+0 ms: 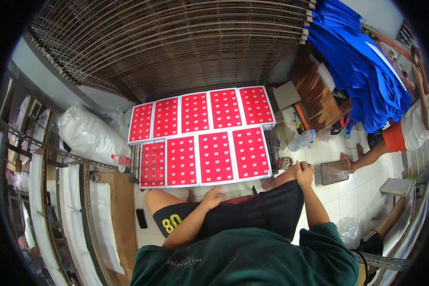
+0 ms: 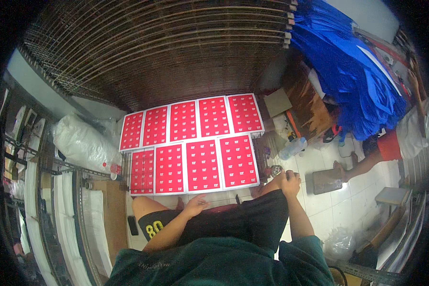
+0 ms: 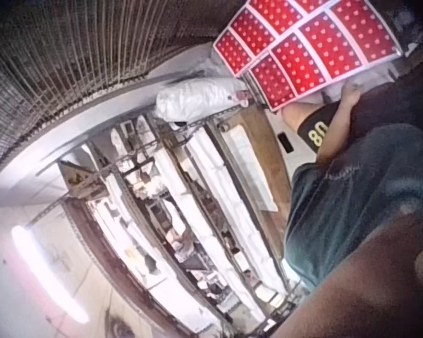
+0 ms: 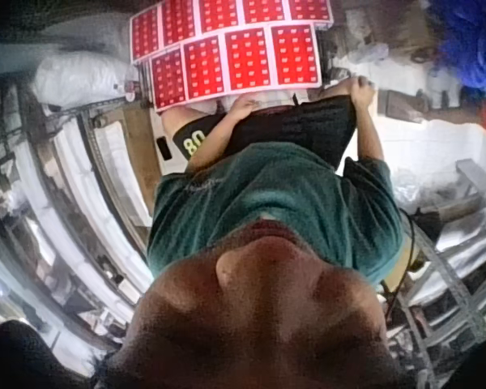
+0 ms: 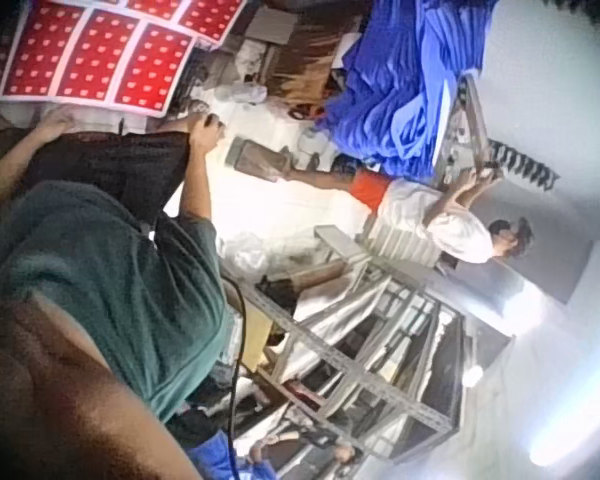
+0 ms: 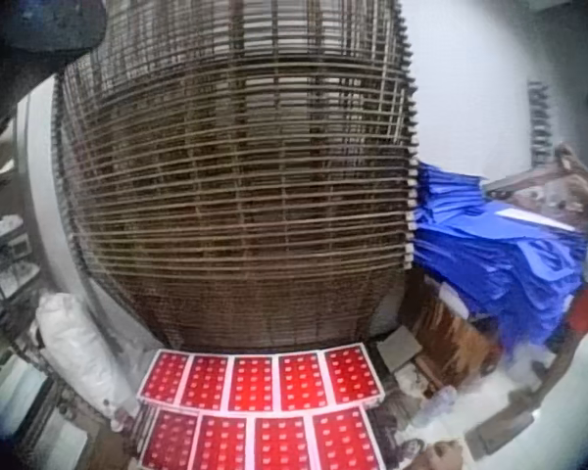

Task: The person receives red printed sheets from a coworker and stacks them on a metal rack. The person repeatedly takes sheets and places them in a neat pile on the rack.

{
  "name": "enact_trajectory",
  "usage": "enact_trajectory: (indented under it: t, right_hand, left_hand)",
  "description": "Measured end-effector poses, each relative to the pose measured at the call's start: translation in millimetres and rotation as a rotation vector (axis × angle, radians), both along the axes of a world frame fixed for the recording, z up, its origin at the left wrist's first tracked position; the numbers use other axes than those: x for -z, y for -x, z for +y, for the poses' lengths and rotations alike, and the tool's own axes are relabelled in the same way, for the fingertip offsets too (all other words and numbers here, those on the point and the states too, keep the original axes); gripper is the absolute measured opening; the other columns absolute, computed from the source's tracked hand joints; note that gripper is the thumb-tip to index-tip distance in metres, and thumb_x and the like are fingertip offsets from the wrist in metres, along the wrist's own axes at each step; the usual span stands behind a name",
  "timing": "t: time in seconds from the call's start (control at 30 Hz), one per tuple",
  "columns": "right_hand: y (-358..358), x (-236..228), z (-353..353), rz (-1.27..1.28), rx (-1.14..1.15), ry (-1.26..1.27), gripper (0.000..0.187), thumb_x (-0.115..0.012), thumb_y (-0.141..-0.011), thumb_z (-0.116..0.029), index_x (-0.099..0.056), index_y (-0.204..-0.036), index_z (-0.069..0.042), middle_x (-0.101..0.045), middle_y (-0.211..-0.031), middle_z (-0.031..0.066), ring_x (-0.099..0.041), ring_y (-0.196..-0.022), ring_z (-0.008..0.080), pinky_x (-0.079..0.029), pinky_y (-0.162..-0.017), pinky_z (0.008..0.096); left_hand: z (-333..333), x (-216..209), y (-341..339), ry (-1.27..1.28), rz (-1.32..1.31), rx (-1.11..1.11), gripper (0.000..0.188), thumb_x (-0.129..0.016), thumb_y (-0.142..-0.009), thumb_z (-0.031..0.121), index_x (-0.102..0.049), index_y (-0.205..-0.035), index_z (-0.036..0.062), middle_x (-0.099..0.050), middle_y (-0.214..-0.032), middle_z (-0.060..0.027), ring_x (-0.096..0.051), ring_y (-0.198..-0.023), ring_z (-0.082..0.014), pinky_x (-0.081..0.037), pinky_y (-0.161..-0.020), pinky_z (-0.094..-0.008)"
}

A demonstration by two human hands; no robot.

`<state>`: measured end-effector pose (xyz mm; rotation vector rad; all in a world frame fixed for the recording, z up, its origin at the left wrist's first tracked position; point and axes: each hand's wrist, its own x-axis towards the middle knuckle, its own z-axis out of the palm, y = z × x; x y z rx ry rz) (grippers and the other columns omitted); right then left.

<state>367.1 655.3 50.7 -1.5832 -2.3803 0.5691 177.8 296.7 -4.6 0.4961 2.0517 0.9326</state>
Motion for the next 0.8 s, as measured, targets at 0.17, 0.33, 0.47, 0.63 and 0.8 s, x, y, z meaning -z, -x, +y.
enact_trajectory:
  t: [0.17, 0.33, 0.47, 0.63, 0.8]
  right_hand:
    - [0.9, -9.6, -7.1, -0.005, 0.022, 0.041, 0.041, -0.05, -0.081, -0.047, -0.06, -0.102, -0.012, -0.05, -0.109, 0.0162, -0.045, -0.105, 0.0366, -0.04, -0.085, 0.0482]
    - [0.0, -2.7, -2.2, 0.036, 0.05, 0.018, 0.041, -0.051, -0.081, -0.047, -0.06, -0.103, -0.013, -0.051, -0.108, 0.0164, -0.046, -0.105, 0.0358, -0.04, -0.085, 0.0468]
    - [-8.6, 4.6, 0.6, 0.255, 0.154, -0.023, 0.037, -0.053, -0.082, -0.04, -0.061, -0.096, -0.007, -0.054, -0.101, 0.0171, -0.052, -0.096, 0.0336, -0.042, -0.081, 0.0422]
    - [-18.1, 5.9, -0.2, 0.506, 0.297, -0.039, 0.029, -0.055, -0.083, -0.03, -0.061, -0.09, -0.003, -0.056, -0.092, 0.0185, -0.057, -0.082, 0.0311, -0.044, -0.073, 0.0385]
    - [-21.9, 19.2, 4.0, 0.605, 0.316, -0.099, 0.026, -0.056, -0.083, -0.026, -0.061, -0.088, -0.001, -0.058, -0.083, 0.0183, -0.058, -0.075, 0.03, -0.045, -0.071, 0.0378]
  left_hand:
    - [2.5, 5.6, 1.6, -0.079, -0.037, 0.036, 0.064, -0.067, -0.075, 0.036, -0.044, -0.121, -0.0017, -0.06, -0.101, -0.0199, -0.06, -0.091, -0.0253, -0.047, -0.078, -0.0321]
    - [9.4, 1.1, 0.7, -0.058, -0.07, 0.041, 0.078, -0.07, -0.073, 0.034, -0.032, -0.13, -0.002, -0.059, -0.101, -0.0202, -0.06, -0.09, -0.0247, -0.048, -0.077, -0.0322]
    - [11.7, -0.9, 2.7, -0.053, -0.066, 0.02, 0.082, -0.072, -0.071, 0.034, -0.03, -0.131, -0.002, -0.058, -0.102, -0.0209, -0.059, -0.091, -0.025, -0.048, -0.076, -0.0321]
    - [18.8, -3.0, 2.6, 0.046, -0.048, 0.005, 0.08, -0.072, -0.07, 0.037, -0.032, -0.132, 0.0038, -0.06, -0.103, -0.017, -0.059, -0.092, -0.0251, -0.047, -0.078, -0.0326]
    - [13.8, 14.2, 5.0, 0.013, -0.036, -0.007, 0.077, -0.073, -0.07, 0.034, -0.036, -0.13, 0.0033, -0.058, -0.105, -0.0186, -0.059, -0.093, -0.0263, -0.048, -0.077, -0.0334]
